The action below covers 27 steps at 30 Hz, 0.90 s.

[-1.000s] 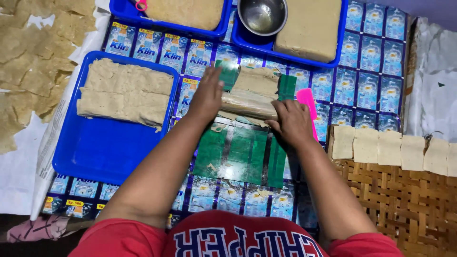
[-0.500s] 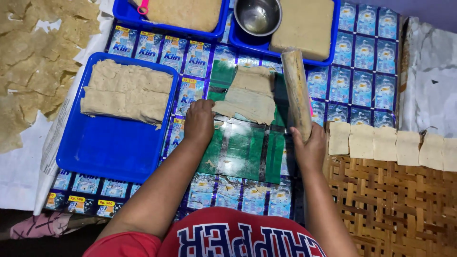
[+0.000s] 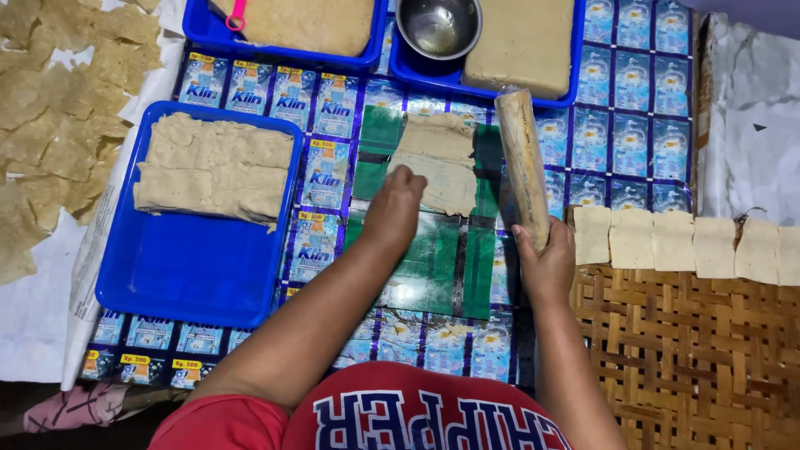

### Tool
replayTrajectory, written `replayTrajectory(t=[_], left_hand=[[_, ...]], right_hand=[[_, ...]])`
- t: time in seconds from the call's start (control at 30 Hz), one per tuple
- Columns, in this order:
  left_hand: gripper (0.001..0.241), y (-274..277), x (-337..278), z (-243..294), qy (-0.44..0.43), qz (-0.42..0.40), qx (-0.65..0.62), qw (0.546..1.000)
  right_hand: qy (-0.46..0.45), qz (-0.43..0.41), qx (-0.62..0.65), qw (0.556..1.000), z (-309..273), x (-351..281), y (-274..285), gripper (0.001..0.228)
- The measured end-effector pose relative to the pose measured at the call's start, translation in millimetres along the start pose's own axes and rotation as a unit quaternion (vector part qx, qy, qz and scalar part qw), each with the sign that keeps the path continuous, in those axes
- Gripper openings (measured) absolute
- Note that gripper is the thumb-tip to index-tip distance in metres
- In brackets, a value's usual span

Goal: Preparing and organizing thin sheets of dough on a bamboo tray.

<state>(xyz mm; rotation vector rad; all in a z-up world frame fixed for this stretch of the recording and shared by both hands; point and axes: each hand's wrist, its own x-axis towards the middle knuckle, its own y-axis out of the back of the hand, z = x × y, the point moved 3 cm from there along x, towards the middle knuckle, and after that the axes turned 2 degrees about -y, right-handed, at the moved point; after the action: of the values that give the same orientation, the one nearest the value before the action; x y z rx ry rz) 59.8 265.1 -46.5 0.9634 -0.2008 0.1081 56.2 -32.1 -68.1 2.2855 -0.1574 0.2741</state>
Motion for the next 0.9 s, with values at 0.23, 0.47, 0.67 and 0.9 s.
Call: replayTrajectory(t=[0.23,0.47,0.67,0.9], left_hand=[[0.047,-23,-11,22,-0.138,0.075,0.144,0.977],[0.036,102,17,29,-0.031,0.181,0.040,0.982],[0.049,34,13,-48,0.014,-0.003,0.156,0.988],[0.058,33,75,-50,0.107,-0.084,0.158,0.978]], right_hand=[[0.019,0.006,-0.026,0.999,-10,9,14,0.055],[0.257,-0.104,-0.203,0.939,-68,41,-20,0.063],[0.275,-0.117,-0.212,0.931,-82,29,-72,0.066],[0.154,-0.102,-0.234,0.954,-98,94,-98,0.055]])
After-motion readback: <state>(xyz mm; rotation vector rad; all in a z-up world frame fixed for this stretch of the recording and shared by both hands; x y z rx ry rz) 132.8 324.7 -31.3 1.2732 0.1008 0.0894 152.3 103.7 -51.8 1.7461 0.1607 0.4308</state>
